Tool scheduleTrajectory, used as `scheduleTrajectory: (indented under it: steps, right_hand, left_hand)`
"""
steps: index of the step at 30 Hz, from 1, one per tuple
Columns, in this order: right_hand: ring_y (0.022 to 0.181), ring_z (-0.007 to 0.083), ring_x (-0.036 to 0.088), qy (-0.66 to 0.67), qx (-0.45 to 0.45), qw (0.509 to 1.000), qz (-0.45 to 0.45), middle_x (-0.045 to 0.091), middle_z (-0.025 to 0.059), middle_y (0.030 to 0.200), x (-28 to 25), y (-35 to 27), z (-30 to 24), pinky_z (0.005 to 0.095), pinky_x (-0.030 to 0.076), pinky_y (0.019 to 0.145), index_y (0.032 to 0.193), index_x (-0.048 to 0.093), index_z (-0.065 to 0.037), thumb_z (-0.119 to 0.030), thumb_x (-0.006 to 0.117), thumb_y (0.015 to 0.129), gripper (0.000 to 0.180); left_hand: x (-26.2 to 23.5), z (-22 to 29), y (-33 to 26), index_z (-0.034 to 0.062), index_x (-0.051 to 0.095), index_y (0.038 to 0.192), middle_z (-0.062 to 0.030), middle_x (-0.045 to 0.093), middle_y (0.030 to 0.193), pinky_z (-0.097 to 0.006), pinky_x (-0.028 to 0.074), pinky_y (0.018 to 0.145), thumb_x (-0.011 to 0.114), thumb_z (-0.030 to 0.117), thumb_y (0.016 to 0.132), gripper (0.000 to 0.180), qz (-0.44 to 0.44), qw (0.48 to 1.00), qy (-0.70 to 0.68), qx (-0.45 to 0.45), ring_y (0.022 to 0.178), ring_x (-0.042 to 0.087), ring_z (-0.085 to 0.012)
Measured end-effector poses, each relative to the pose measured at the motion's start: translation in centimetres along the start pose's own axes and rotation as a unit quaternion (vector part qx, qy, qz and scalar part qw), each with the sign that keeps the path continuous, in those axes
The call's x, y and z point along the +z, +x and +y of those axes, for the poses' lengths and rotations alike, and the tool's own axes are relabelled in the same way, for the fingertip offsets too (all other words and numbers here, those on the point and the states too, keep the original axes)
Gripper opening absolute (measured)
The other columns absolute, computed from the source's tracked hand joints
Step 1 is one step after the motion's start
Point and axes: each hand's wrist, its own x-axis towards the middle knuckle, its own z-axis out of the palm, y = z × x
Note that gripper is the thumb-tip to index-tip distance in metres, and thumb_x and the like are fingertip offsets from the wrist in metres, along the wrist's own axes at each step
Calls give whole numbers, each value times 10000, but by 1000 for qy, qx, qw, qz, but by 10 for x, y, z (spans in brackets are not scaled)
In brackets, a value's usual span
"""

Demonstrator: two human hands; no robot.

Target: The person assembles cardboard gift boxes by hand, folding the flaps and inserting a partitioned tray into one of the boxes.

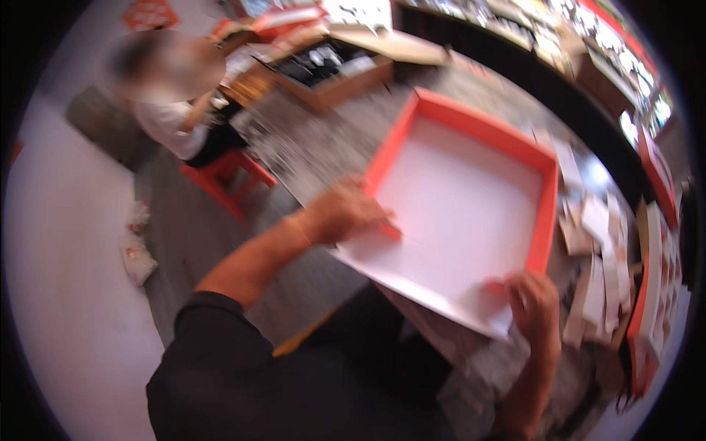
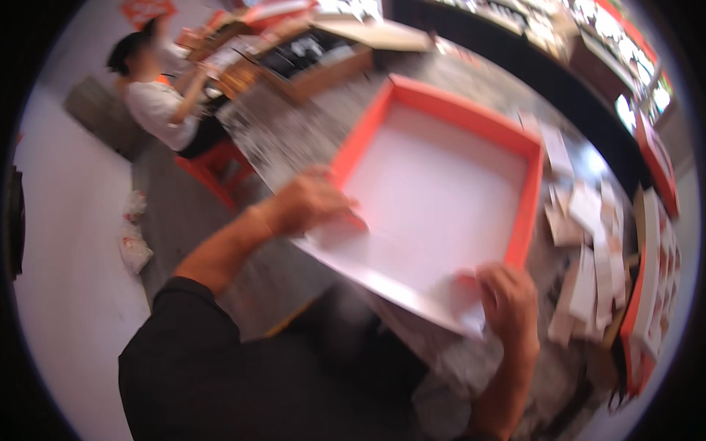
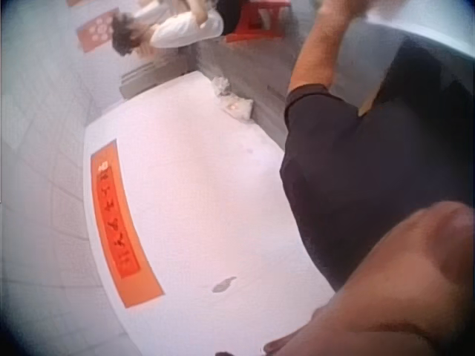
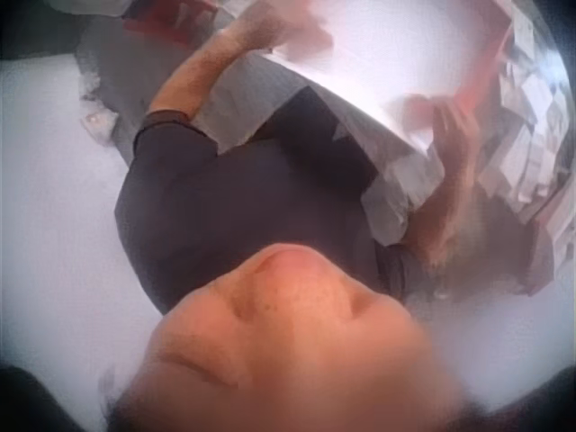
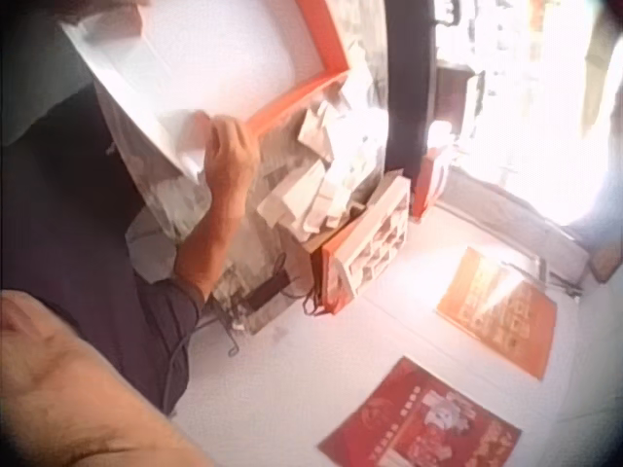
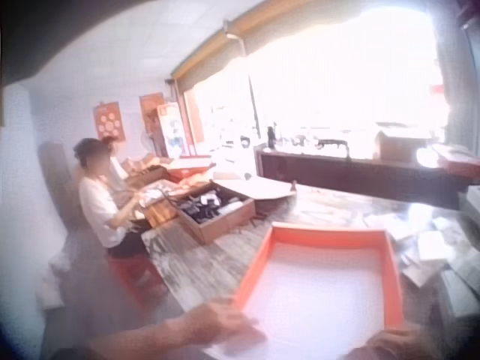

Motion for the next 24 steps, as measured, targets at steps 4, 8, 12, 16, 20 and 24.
scheduleTrajectory:
  steps: [4, 8, 12, 16, 20, 24]
  right_hand:
    - [871, 332, 691, 20, 6, 1000, 3, 728, 98, 966, -9, -5, -2, 417, 543, 780, 915, 657, -44, -14, 714, 853, 89]
    - [888, 297, 705, 12, 14, 1000, 18, 742, 72, 984, -5, -12, 0, 401, 551, 783, 911, 658, -52, -1, 730, 836, 116]
    - [878, 299, 707, 10, 15, 999, 31, 744, 71, 990, -2, -8, -5, 396, 557, 777, 915, 662, -56, 3, 729, 836, 120]
    - [864, 306, 709, 7, 6, 1000, 29, 746, 75, 991, 0, -4, -5, 405, 558, 762, 920, 672, -58, 11, 718, 833, 120]
    - [861, 307, 712, -22, 0, 999, 23, 750, 76, 993, -2, -7, -5, 410, 557, 755, 927, 676, -56, 16, 698, 832, 122]
    - [867, 285, 720, -29, -4, 999, 17, 757, 55, 997, -2, -6, -6, 392, 560, 764, 949, 679, -66, 12, 691, 823, 149]
  left_hand:
    - [-11, 25, 7, 154, 763, 1135, -2, 760, 990, -421, 464, 1076, 713, 140, 940, 202, 31, 997, -22, -62, 946, 712, -189]
    - [-7, 29, 12, 125, 763, 1145, -9, 698, 922, -418, 501, 964, 784, 81, 846, 304, 48, 998, -9, -47, 930, 672, -245]
    - [-8, 22, 9, 127, 761, 1188, -8, 684, 886, -409, 502, 925, 787, 76, 840, 353, 43, 997, -38, -49, 890, 663, -244]
    - [-11, 24, 5, 136, 748, 1240, -5, 683, 860, -376, 492, 928, 735, 96, 879, 364, 16, 998, -15, -58, 849, 659, -216]
    - [-6, 19, 9, 148, 693, 1347, -4, 680, 833, -349, 492, 930, 636, 127, 935, 417, -7, 1000, 21, -16, 796, 650, -200]
    - [-5, 16, 8, 125, 707, 1239, -29, 738, 951, -360, 497, 931, 693, 64, 875, 369, 11, 1000, -28, -4, 845, 686, -216]
